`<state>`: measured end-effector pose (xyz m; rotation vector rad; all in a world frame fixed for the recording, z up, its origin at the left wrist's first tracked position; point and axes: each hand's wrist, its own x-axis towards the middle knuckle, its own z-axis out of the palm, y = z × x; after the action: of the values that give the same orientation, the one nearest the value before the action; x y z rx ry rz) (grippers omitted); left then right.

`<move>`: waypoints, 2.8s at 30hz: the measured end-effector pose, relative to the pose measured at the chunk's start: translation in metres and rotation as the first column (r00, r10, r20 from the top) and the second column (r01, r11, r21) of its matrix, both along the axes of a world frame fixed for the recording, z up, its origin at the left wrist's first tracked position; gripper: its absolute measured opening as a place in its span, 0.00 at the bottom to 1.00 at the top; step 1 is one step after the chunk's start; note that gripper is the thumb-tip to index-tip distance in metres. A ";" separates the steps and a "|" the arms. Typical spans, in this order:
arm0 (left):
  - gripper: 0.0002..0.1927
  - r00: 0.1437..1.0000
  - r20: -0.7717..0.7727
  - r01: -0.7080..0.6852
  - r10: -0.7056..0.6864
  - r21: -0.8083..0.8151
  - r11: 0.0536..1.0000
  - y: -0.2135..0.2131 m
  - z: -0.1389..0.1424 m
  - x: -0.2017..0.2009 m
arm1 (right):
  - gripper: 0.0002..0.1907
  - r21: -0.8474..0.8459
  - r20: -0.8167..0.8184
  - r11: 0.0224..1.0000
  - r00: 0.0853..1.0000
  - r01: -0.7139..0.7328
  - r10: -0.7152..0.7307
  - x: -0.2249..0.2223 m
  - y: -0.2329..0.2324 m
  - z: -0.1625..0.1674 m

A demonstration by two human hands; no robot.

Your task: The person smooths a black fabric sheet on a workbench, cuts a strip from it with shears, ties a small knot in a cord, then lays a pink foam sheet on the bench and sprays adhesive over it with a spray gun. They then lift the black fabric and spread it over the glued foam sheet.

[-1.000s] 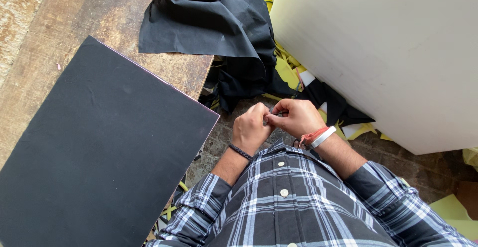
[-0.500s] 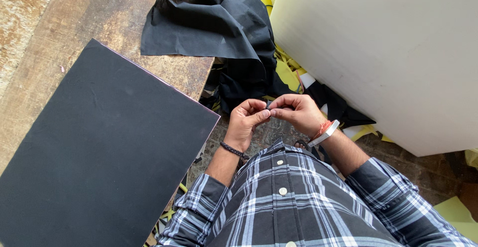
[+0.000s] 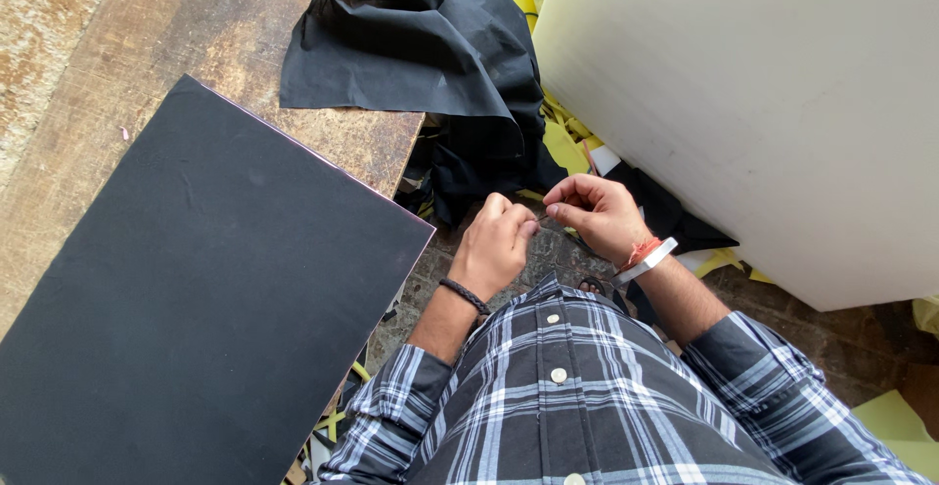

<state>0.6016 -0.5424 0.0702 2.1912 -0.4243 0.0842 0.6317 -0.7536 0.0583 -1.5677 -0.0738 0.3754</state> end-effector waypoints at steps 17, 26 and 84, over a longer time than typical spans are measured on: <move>0.15 0.967 0.253 -0.002 -0.016 0.070 0.998 0.000 -0.003 -0.004 | 0.12 -0.552 -0.021 0.827 0.993 -0.106 0.113 -0.008 0.012 0.032; 0.09 0.985 0.169 -0.064 0.018 0.275 0.959 -0.003 0.002 -0.008 | 0.15 -0.688 0.100 0.720 0.969 -0.097 0.226 -0.015 0.026 0.043; 0.16 0.757 -0.611 -0.317 -0.231 -0.653 0.688 0.008 -0.047 0.009 | 0.30 0.042 -0.132 0.991 0.983 -0.124 0.128 -0.005 -0.002 -0.026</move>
<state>0.6109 -0.5344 0.0232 1.2823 0.0928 -0.4304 0.6271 -0.7558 0.0324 -1.5043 -0.0752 0.5756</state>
